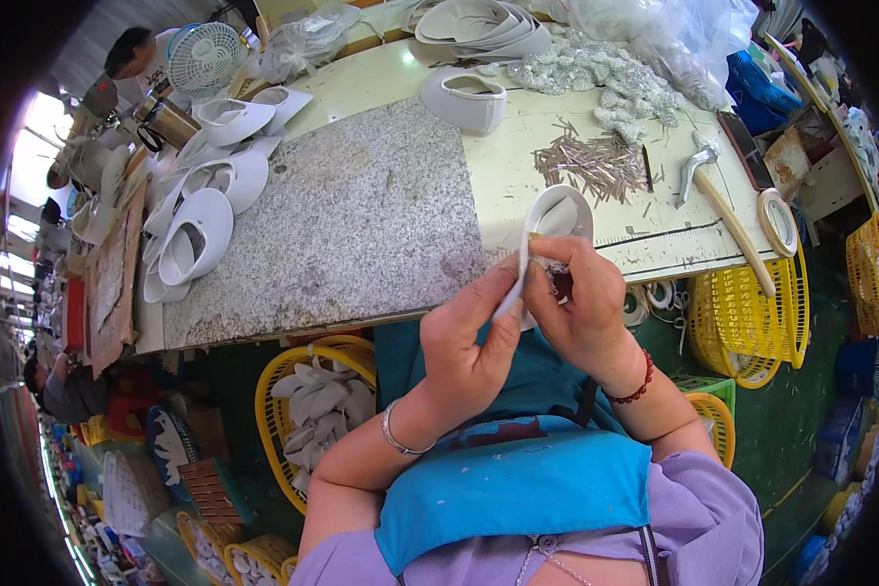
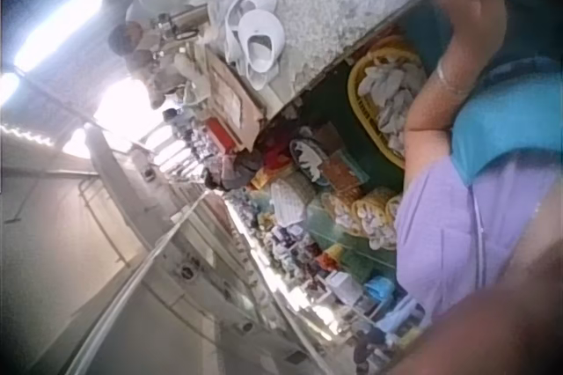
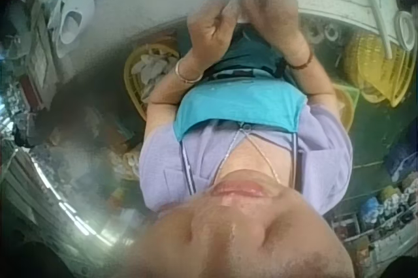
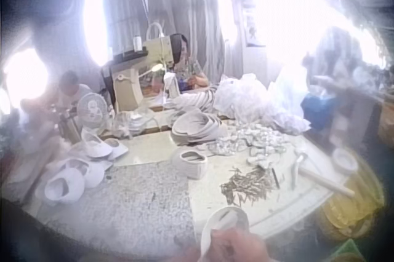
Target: The person attaches decorative ornaments to shoe uppers by hand, presses the components together, and taps them with a hammer on the table.
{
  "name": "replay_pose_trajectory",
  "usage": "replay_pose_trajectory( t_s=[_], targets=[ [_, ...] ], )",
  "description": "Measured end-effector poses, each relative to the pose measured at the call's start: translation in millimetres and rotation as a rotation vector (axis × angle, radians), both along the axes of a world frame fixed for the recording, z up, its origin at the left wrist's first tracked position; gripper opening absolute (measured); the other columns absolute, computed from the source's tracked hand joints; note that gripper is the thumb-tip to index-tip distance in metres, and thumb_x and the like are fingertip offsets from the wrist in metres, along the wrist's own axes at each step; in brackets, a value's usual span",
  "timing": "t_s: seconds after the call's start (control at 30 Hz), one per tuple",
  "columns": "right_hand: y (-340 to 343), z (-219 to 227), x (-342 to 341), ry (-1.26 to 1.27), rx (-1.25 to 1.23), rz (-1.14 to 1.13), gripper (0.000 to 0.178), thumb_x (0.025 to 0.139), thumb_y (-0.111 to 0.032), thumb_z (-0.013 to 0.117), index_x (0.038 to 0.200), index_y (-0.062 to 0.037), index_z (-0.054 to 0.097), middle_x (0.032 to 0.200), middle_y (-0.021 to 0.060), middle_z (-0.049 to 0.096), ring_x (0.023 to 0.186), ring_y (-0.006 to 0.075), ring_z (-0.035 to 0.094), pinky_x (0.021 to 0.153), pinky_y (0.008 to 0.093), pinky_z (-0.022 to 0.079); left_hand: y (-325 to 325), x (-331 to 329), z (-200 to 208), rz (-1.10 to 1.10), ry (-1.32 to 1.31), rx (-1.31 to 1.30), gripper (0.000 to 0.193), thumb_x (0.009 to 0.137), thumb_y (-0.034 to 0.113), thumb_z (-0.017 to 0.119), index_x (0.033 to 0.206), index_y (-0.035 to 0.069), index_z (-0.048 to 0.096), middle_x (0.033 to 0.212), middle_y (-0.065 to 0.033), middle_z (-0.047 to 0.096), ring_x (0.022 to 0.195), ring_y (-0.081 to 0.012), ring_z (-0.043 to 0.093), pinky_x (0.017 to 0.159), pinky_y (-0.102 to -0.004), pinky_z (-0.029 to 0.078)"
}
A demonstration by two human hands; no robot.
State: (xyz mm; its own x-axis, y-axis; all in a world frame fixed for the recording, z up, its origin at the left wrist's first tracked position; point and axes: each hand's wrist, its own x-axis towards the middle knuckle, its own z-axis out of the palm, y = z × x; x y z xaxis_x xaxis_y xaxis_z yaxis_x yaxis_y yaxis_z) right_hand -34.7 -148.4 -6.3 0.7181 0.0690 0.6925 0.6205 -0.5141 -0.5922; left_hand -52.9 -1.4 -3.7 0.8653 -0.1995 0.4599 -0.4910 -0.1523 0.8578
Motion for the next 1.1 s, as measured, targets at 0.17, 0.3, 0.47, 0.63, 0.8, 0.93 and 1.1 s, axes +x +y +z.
replay_pose_trajectory(
  t_s=[0.17, 0.3, 0.47, 0.63, 0.8, 0.93, 1.1],
  targets=[
    [1, 0, -3, 0.075, 0.038, 0.036, 0.025, 0.074, 0.004, 0.064, 0.098, 0.0018, 0.056, 0.072, 0.0105, 0.055, 0.051, 0.0208, 0.053, 0.046, 0.0316, 0.042, -1, -1, -7, 0.072, -0.069, 0.036, 0.028, 0.09, 0.008, 0.056, 0.113, -0.009, 0.057, 0.081, -0.0099, 0.064, 0.069, -0.0099, 0.057, 0.063, -0.0234, 0.046],
    [0, -4, -1, -0.011, -0.038, -0.011, 0.026, 0.074, 0.005, 0.064, 0.098, 0.0017, 0.056, 0.071, 0.0107, 0.054, 0.052, 0.0229, 0.054, 0.046, 0.0323, 0.042, -4, -2, 1, 0.049, -0.07, 0.047, 0.029, 0.09, 0.007, 0.055, 0.114, -0.009, 0.057, 0.085, -0.0134, 0.065, 0.07, -0.0144, 0.061, 0.064, -0.0248, 0.048],
    [-3, -4, 2, -0.127, -0.179, -0.021, 0.027, 0.073, 0.005, 0.064, 0.099, 0.001, 0.056, 0.071, 0.011, 0.053, 0.053, 0.0251, 0.054, 0.046, 0.033, 0.042, -3, 5, -1, 0.026, -0.226, 0.123, 0.04, 0.078, -0.004, 0.052, 0.118, -0.009, 0.055, 0.113, -0.0236, 0.061, 0.093, -0.0337, 0.066, 0.076, -0.033, 0.053],
    [-4, -11, 2, 0.098, 0.027, 0.05, 0.027, 0.074, 0.006, 0.063, 0.1, 0.002, 0.057, 0.076, 0.0107, 0.057, 0.055, 0.0213, 0.056, 0.048, 0.0313, 0.044, -4, 10, -3, 0.028, -0.244, 0.139, 0.04, 0.078, -0.004, 0.052, 0.118, -0.007, 0.056, 0.114, -0.0243, 0.06, 0.097, -0.0338, 0.065, 0.078, -0.0341, 0.053],
    [-18, 10, -1, 0.262, 0.067, 0.167, 0.032, 0.074, 0.005, 0.061, 0.106, 0.0013, 0.058, 0.079, 0.0104, 0.06, 0.058, 0.0195, 0.057, 0.051, 0.0299, 0.045, 0, 12, -3, -0.019, -0.036, 0.019, 0.034, 0.082, -0.001, 0.052, 0.115, -0.006, 0.057, 0.105, -0.0207, 0.064, 0.092, -0.0284, 0.066, 0.079, -0.0314, 0.051],
    [-25, 2, 5, 0.07, -0.067, 0.192, 0.037, 0.073, 0.005, 0.062, 0.11, -0.0003, 0.058, 0.079, 0.01, 0.061, 0.06, 0.0201, 0.057, 0.053, 0.0296, 0.044, 4, 14, -6, -0.035, 0.185, -0.187, 0.029, 0.085, 0.003, 0.051, 0.113, -0.005, 0.057, 0.095, -0.0164, 0.065, 0.084, -0.0195, 0.065, 0.075, -0.0283, 0.05],
    [-25, 0, 8, 0.041, -0.1, 0.169, 0.038, 0.072, 0.007, 0.063, 0.109, -0.001, 0.059, 0.082, 0.011, 0.06, 0.062, 0.0229, 0.057, 0.055, 0.0317, 0.045, 2, 14, -1, 0.005, 0.084, -0.031, 0.028, 0.085, 0.006, 0.053, 0.112, -0.003, 0.058, 0.086, -0.0139, 0.066, 0.076, -0.0175, 0.065, 0.067, -0.0285, 0.05]
  ],
)
